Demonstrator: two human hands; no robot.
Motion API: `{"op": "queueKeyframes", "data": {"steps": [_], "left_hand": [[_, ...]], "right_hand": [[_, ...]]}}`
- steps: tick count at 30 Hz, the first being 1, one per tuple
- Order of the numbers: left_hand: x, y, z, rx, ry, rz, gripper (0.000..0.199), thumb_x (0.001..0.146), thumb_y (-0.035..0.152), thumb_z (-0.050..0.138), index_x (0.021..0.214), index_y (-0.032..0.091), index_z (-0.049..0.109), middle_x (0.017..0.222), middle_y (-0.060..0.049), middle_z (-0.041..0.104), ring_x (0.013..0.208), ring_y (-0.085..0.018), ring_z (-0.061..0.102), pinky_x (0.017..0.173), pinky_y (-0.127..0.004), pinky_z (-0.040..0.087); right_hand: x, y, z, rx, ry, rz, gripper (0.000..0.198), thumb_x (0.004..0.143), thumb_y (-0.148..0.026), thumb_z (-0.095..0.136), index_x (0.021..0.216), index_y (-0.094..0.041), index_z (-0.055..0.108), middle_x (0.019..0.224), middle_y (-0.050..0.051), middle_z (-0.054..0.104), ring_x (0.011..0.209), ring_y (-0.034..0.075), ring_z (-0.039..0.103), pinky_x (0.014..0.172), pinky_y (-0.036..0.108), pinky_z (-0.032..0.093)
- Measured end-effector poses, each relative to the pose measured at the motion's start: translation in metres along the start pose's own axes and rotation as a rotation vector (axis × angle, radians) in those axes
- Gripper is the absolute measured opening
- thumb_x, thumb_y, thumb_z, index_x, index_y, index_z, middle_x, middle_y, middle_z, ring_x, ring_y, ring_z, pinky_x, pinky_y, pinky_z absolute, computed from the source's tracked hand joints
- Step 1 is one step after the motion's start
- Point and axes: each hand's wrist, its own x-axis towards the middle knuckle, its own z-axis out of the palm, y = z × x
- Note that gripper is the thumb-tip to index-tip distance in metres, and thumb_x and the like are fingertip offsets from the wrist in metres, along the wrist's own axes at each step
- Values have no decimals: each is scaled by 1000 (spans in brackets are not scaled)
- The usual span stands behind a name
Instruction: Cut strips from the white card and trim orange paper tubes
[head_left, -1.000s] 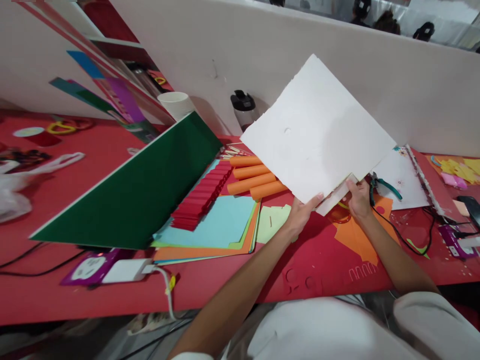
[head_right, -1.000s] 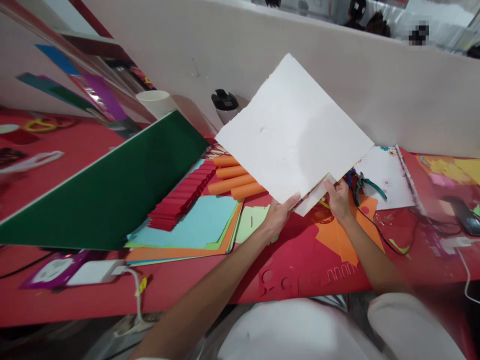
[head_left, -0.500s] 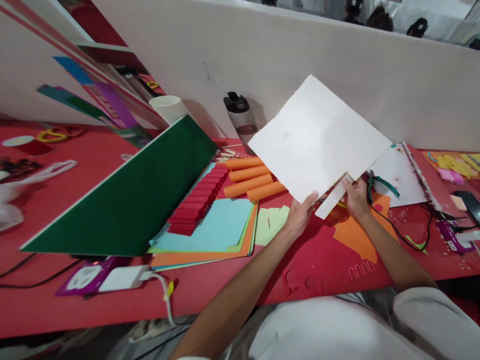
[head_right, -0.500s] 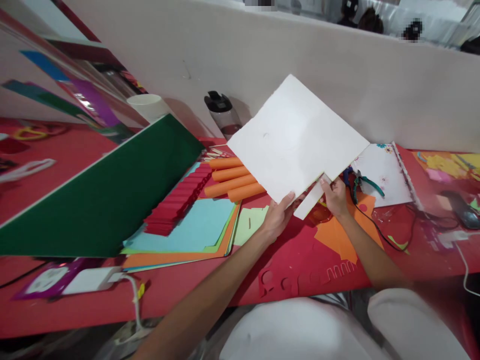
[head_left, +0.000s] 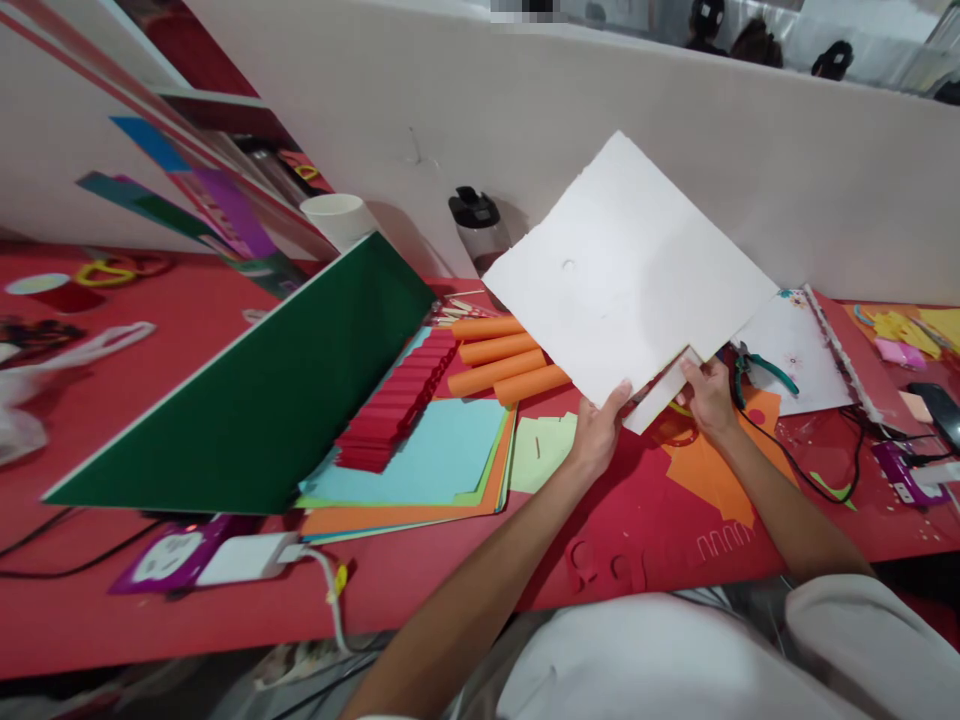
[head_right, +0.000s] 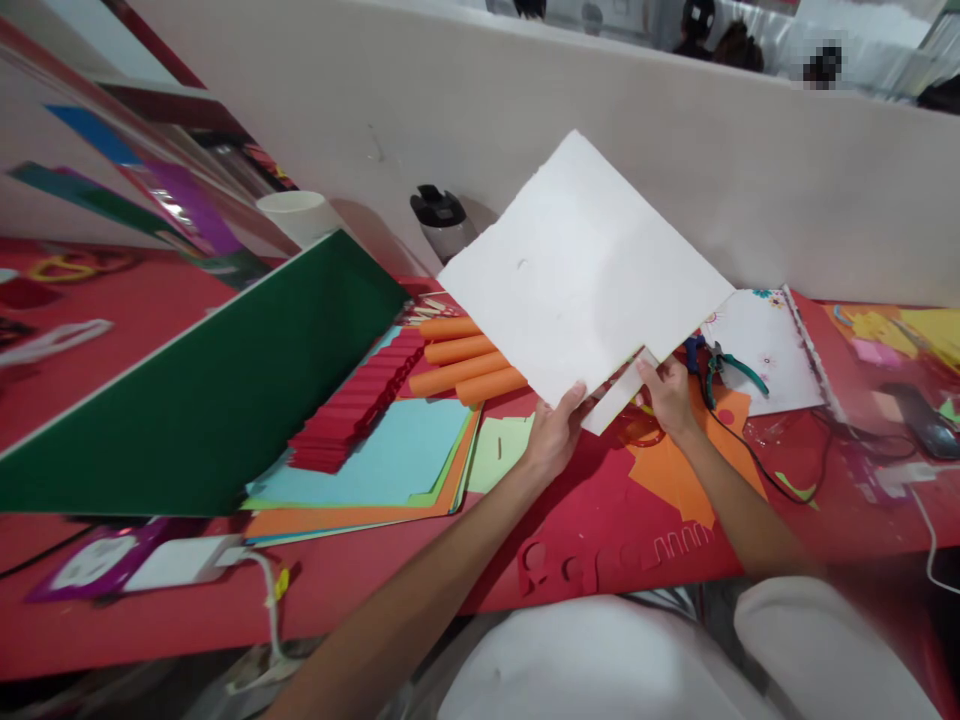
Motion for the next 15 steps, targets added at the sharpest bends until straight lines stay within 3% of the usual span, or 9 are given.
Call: {"op": "queueKeyframes", "data": {"steps": [6, 11, 15], "left_hand": [[3, 5, -2, -23, -28, 7, 55, 63, 54, 98, 102, 20, 77, 102, -7, 82, 94, -26, 78, 96, -42, 60], [5, 14, -3, -9, -17, 30, 60, 64, 52, 98, 112, 24, 77, 107, -6, 82, 104, -26, 77, 96, -39, 58], [4, 22, -1, 12, 4, 72, 67, 61, 53, 99, 118, 26, 76, 106, -6, 83, 110, -28, 75, 99, -41, 57]], "right_hand": [[3, -7, -8, -85, 13, -39, 29, 86, -47, 81, 85, -23, 65, 63, -4, 58, 44, 10, 47, 36, 23, 38], [6, -15, -8, -96, 43, -104, 24, 82, -37, 81, 91, -25, 63, 70, -3, 65, 61, 16, 60, 54, 27, 52], [6, -20, -6, -108, 42, -129, 19, 81, -30, 75, 94, -25, 63, 70, -3, 66, 63, 16, 61, 60, 28, 51]]}}
